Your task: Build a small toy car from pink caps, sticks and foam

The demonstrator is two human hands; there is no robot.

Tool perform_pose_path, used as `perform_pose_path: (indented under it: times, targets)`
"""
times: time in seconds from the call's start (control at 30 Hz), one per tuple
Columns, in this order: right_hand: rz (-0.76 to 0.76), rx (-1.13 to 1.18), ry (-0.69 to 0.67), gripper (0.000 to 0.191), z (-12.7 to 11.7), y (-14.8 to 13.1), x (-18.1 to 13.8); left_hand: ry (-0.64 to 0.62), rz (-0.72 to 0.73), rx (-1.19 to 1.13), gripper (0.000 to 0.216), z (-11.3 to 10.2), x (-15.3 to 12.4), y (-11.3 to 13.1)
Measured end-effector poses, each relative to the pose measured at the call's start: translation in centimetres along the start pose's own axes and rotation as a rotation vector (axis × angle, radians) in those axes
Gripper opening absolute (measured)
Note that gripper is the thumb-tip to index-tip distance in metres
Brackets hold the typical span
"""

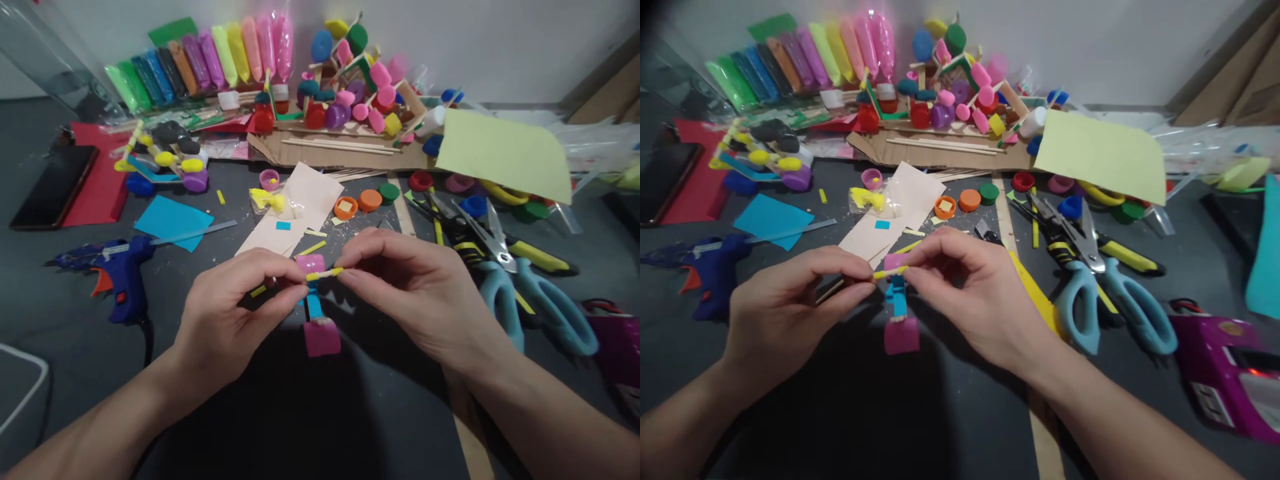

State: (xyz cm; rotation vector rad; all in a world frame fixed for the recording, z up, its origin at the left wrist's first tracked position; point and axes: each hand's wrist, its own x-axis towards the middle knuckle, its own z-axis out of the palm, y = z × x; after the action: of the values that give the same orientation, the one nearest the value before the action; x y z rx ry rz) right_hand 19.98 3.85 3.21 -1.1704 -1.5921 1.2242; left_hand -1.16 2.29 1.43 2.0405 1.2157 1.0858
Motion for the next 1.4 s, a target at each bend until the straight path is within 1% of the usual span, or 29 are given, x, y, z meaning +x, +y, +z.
perform_pose_path:
  times: [0.17,0.33,0.47,0.6,0.9,1.23,1.4]
  targets:
    - [0.025,-0.006,0.001,0.002,0.21,0.61,0.21,0.032,-0.003,0.039,0.013,0.08,-0.12,-0.23]
    - [0.069,-0.004,-0.038,0.004,0.28,0.96,0.21,0.012,-0.035,0.040,0.015,0.27,-0.22,-0.50]
    - [0.089,-0.031,-0.036,0.004,0.30,1.06,0.16,-0.001,-0.068,0.038,0.017,0.54,-0.27,-0.57]
    - [0.091,-0.057,-0.027,0.005,0.30,1.06,0.16,-0.012,-0.077,0.028,0.014,0.70,-0.13,-0.60]
    - [0.102,-0.065,-0.038,0.004,0.27,1.04,0.19,-0.009,-0.064,0.032,0.013,0.77,0.05,-0.53]
    - [0.094,-0.096,-0.037,0.005,0.34,0.89,0.20,-0.011,-0.003,-0.029,0.017,0.86,0.19,-0.87]
    - [0.079,-0.109,-0.042,0.005,0.43,0.97,0.21,-0.022,-0.017,-0.060,0.018,0.91,0.18,-0.82]
